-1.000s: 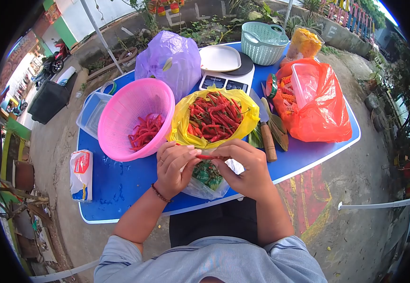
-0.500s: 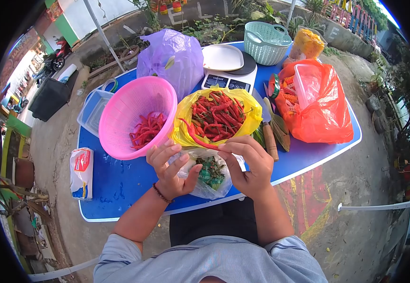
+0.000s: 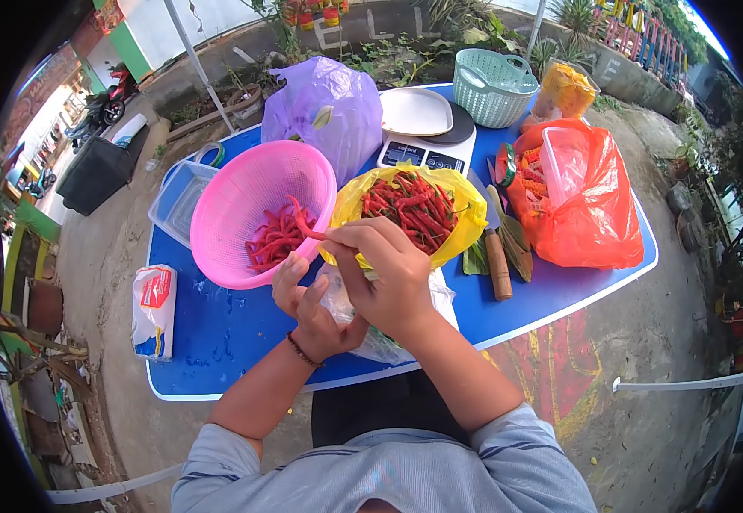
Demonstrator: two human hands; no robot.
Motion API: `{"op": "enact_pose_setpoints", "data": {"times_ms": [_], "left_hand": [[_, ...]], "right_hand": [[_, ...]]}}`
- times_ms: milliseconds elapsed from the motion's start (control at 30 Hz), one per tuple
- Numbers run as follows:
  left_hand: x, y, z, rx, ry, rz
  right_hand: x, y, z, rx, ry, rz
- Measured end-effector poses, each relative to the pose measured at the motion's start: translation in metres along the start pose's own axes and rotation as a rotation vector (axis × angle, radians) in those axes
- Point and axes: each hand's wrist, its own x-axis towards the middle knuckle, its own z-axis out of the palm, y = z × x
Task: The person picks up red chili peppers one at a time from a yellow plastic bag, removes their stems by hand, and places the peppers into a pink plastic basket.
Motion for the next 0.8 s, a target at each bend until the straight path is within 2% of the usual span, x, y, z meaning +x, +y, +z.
{"op": "enact_pose_setpoints", "data": {"times_ms": [67, 200, 300, 400, 533, 633, 733, 800], "left_hand": [[0.001, 0.000, -0.001, 0.016, -0.012, -0.010], [0.006, 0.003, 0.001, 0.019, -0.007, -0.042], [0.001, -0.001, 0.001, 0.040, -0.006, -0.022], [-0.002, -0.001, 0.001, 0.000, -0.039, 0.018], [0.000, 0.005, 0.003, -0.091, -0.112, 0.006], [0.011, 0.005, -0.004, -0.050, -0.275, 0.048], [0.016, 0.009, -0.002, -0.133, -0.298, -0.060], [0.020, 0.011, -0.004, -0.141, -0.355, -0.108]], "right_hand": [[0.003, 0.001, 0.008, 0.008, -0.029, -0.012], [0.004, 0.001, 0.017, 0.097, -0.184, 0.159], [0.007, 0.001, 0.001, -0.004, -0.165, 0.134], [0.006, 0.009, -0.019, -0.118, -0.096, 0.204], [0.001, 0.023, -0.038, -0.100, -0.044, 0.342], [-0.005, 0.028, -0.046, -0.223, -0.103, 0.297], [-0.007, 0.031, -0.049, -0.558, -0.172, 0.107], [-0.013, 0.036, -0.051, -0.582, -0.185, 0.152]]}}
